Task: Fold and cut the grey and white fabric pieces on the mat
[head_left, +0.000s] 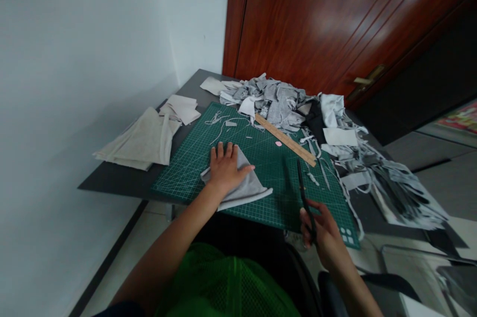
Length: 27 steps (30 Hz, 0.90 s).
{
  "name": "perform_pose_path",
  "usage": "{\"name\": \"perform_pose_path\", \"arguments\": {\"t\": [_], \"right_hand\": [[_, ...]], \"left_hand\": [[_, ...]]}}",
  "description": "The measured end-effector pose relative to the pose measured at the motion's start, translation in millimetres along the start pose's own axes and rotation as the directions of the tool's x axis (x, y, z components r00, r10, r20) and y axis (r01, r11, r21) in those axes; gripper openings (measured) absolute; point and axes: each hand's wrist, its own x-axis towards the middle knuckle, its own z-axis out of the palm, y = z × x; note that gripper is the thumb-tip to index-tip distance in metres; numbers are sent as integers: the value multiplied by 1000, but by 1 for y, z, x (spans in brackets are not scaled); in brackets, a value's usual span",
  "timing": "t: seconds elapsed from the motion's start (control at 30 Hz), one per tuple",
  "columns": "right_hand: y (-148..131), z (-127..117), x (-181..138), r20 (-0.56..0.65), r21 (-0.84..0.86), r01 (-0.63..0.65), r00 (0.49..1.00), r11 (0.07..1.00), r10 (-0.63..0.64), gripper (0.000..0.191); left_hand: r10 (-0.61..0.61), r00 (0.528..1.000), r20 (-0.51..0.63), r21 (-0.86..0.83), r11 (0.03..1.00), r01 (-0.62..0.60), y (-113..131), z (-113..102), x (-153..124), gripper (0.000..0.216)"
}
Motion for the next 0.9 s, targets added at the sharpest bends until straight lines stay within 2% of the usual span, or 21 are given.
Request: {"name": "perform_pose_path", "arguments": {"t": [0.07,0.17,0.3,0.5,0.6,0.67,0.77,0.83,0.9], "right_hand": [[3,-3,-16,106,34,-41,994,999,38,58],[9,2,-42,268,117,-180,953,977,144,56],[15,17,-66,362,143,-330,895,933,261,59],[21,16,-79,312,197,-429,880,881,359,66],[26,8,-83,265,223,-419,895,880,359,67],[28,5,-83,255,223,-399,905,890,341,68],[30,4,-79,237,197,-343,926,919,295,63],[29,5,-74,199,171,-288,947,942,253,60],[28,7,-71,181,143,-246,959,959,219,60]], "left_hand": [[-43,998,-54,11,999,44,-1,0,1,91],[-59,993,-98,22,998,61,0,0,0,84],[-51,995,-88,38,998,55,0,-2,-1,77],[22,994,-106,64,998,-15,-1,-7,-1,70],[162,978,-134,30,987,-159,2,-13,-3,66],[335,937,-93,-50,939,-341,5,-18,-6,57],[598,801,28,-221,785,-578,12,-21,-10,27],[674,734,87,-300,720,-626,15,-22,-11,16],[658,746,103,-307,734,-605,15,-22,-12,20]]}}
